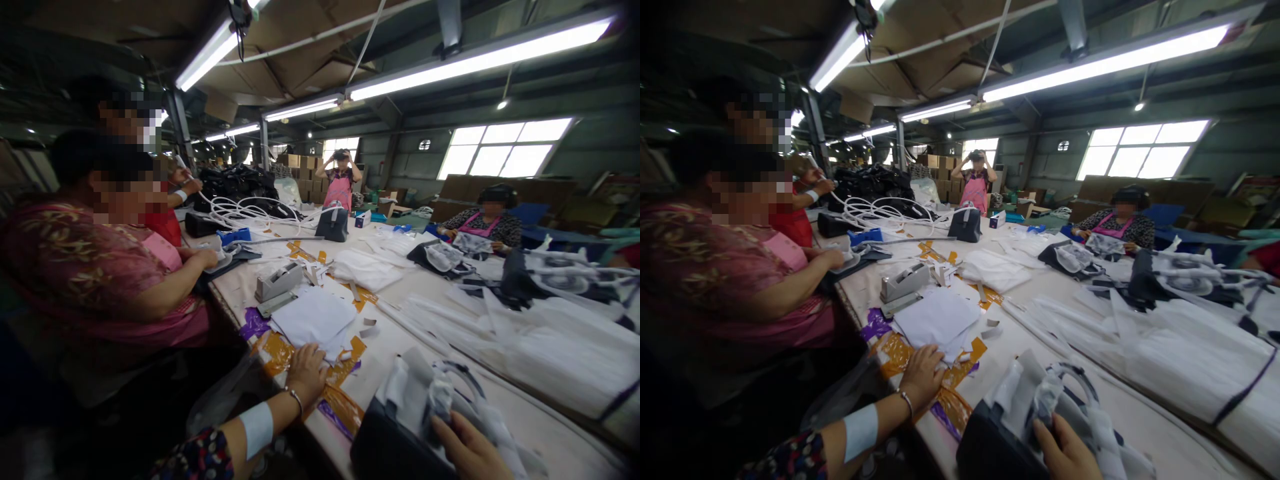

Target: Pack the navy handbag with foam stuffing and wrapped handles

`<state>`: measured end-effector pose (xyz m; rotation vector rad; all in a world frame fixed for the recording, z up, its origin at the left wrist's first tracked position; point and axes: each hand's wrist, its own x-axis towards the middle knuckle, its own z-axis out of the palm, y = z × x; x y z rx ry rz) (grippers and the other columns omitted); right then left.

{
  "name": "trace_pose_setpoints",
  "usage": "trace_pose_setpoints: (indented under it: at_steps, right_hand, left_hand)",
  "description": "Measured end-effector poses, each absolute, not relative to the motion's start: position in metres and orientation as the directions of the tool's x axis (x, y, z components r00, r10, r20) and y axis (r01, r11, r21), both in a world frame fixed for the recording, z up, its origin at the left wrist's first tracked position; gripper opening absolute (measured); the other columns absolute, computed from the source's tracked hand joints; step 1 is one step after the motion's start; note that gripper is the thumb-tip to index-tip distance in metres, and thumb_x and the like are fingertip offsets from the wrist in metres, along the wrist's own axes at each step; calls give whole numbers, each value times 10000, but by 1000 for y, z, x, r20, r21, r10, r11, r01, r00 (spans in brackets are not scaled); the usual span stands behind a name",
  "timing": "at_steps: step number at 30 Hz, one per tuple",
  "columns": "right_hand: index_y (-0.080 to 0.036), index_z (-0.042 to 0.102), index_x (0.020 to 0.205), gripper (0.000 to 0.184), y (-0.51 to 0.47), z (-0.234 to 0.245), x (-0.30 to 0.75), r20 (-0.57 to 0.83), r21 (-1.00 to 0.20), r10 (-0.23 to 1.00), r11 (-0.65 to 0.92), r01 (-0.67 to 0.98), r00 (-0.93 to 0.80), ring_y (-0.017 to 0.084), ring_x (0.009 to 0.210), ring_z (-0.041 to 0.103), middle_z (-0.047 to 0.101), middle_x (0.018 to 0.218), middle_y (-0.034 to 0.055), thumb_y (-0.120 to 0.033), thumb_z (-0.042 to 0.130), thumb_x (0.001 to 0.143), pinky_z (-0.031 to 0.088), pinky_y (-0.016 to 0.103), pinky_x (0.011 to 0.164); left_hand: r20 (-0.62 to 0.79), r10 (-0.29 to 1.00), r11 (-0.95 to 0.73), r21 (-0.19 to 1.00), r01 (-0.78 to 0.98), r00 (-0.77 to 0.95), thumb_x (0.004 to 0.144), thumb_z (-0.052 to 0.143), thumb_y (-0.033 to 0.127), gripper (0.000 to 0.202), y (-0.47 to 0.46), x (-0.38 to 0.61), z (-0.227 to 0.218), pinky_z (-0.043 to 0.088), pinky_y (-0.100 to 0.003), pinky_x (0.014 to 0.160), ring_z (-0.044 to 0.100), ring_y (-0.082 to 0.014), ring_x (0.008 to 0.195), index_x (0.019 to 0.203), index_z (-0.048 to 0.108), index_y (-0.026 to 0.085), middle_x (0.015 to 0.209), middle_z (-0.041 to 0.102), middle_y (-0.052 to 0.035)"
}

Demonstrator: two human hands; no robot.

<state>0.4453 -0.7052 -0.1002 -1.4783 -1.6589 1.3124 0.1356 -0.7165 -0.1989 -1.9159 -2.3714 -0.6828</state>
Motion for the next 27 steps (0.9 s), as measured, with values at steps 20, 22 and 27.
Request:
trace_pose_setpoints:
  at_steps: [20, 22, 27]
  right_hand:
    - [-165, 576, 788, 182, -709, -86, 441, -183, -983, 976, -184, 1, -118, 73, 508, 315, 442, 579, -59, -335, 601, 728, 230, 224, 494]
    - [-163, 567, 795, 214, -708, -86, 442, -205, -976, 972, -211, -45, -118, 65, 491, 288, 414, 561, -69, -354, 620, 714, 189, 222, 475]
    - [-154, 585, 831, 257, -710, -85, 442, -178, -979, 979, -186, -79, -100, 61, 490, 291, 425, 575, -69, -366, 640, 697, 201, 220, 477]
  left_hand:
    - [303, 948, 52, 153, 987, -97, 857, 409, 371, 407, -697, 127, -201, 375, -414, 966, 492, -278, 1129, 1130, 625, 159, 1226, 553, -130]
    - [315, 944, 54, 161, 986, -103, 850, 413, 380, 412, -697, 126, -201, 378, -416, 962, 495, -283, 1131, 1123, 625, 155, 1235, 548, -137]
    - [429, 893, 9, 286, 958, -137, 842, 396, 393, 434, -693, 136, -171, 337, -429, 1008, 462, -287, 1180, 1131, 601, 143, 1262, 530, -141]
